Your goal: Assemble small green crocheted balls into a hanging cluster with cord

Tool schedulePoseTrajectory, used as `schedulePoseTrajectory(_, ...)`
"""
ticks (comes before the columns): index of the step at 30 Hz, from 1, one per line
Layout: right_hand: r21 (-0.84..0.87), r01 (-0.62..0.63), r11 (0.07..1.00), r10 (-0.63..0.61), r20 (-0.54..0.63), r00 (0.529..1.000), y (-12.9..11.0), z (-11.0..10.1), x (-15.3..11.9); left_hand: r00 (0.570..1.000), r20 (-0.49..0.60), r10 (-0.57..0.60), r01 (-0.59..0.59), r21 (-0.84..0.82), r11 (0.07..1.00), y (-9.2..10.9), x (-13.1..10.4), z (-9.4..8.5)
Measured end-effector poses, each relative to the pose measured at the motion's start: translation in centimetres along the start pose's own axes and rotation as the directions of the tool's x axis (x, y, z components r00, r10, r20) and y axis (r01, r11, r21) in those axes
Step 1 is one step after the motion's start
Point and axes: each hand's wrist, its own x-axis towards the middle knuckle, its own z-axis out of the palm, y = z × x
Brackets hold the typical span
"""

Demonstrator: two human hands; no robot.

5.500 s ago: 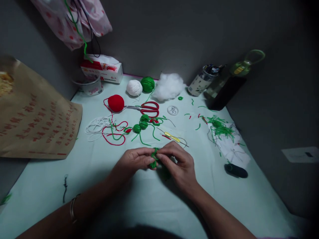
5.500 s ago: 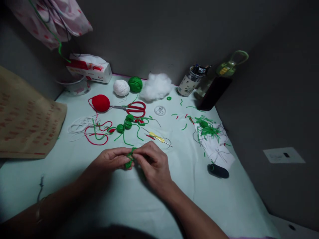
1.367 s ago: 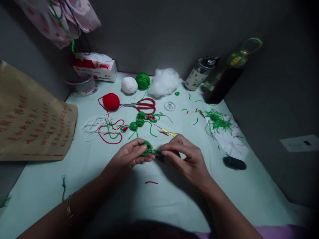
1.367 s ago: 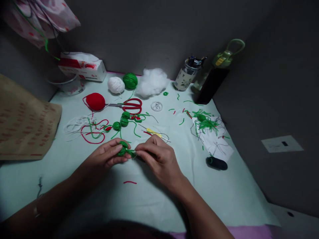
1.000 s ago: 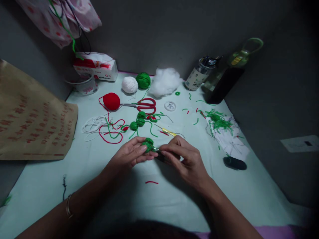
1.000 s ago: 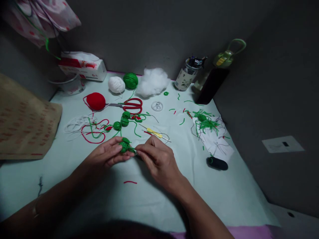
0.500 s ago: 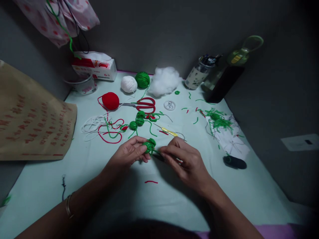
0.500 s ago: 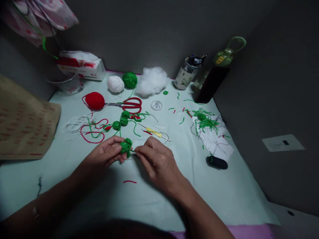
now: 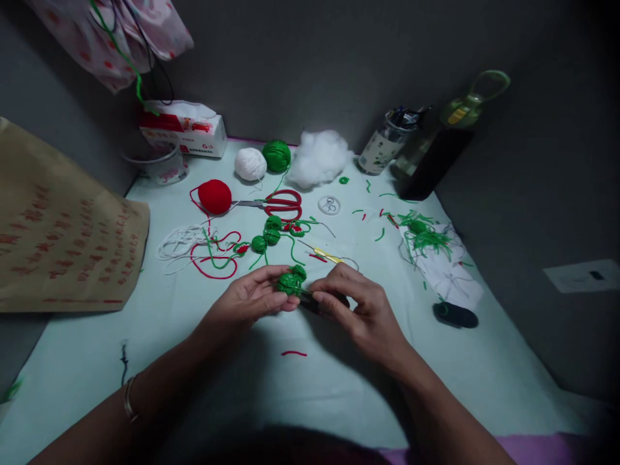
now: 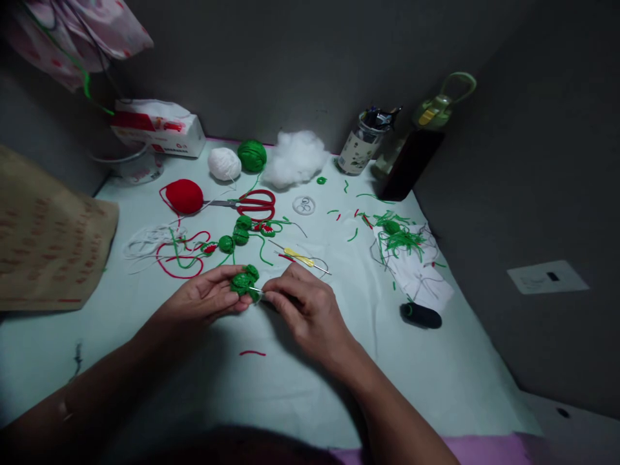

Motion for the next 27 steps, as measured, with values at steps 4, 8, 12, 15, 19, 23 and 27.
schedulePoseTrajectory(4,0.018,0.015,1.000,-0.015,0.013,1.000,0.0,-0.1,0.0,1.000,0.017,-0.008,0.006,0.089,0.996,-0.1,0.0,-0.2)
schedulePoseTrajectory(8,0.074,-0.014,0.997,0.012,0.025,1.000,-0.1,-0.1,0.1,0.997,0.061,-0.055,0.048,0.108,0.993,-0.2,-0.1,-0.1)
schedulePoseTrajectory(12,0.140,-0.037,0.989,0.035,0.016,0.999,-0.2,0.2,0.2,0.996,0.056,-0.063,0.059,0.078,0.995,-0.4,-0.1,0.2)
schedulePoseTrajectory(15,0.158,-0.069,0.985,0.068,0.010,0.998,-0.2,0.6,0.3,0.998,0.040,-0.055,0.053,0.058,0.997,-0.6,0.0,0.5)
schedulePoseTrajectory(19,0.136,-0.073,0.988,0.073,0.004,0.997,-0.2,0.7,0.3,1.000,-0.004,-0.010,0.010,0.044,0.999,-0.7,0.1,0.7)
schedulePoseTrajectory(23,0.096,-0.107,0.990,0.104,0.030,0.994,0.0,0.7,0.3,0.997,-0.043,0.070,-0.070,0.002,0.998,-0.6,0.2,0.8)
schedulePoseTrajectory(27,0.064,-0.163,0.984,0.164,-0.004,0.986,-0.1,1.4,0.1,0.987,-0.093,0.133,-0.131,0.030,0.991,-0.4,0.2,0.8)
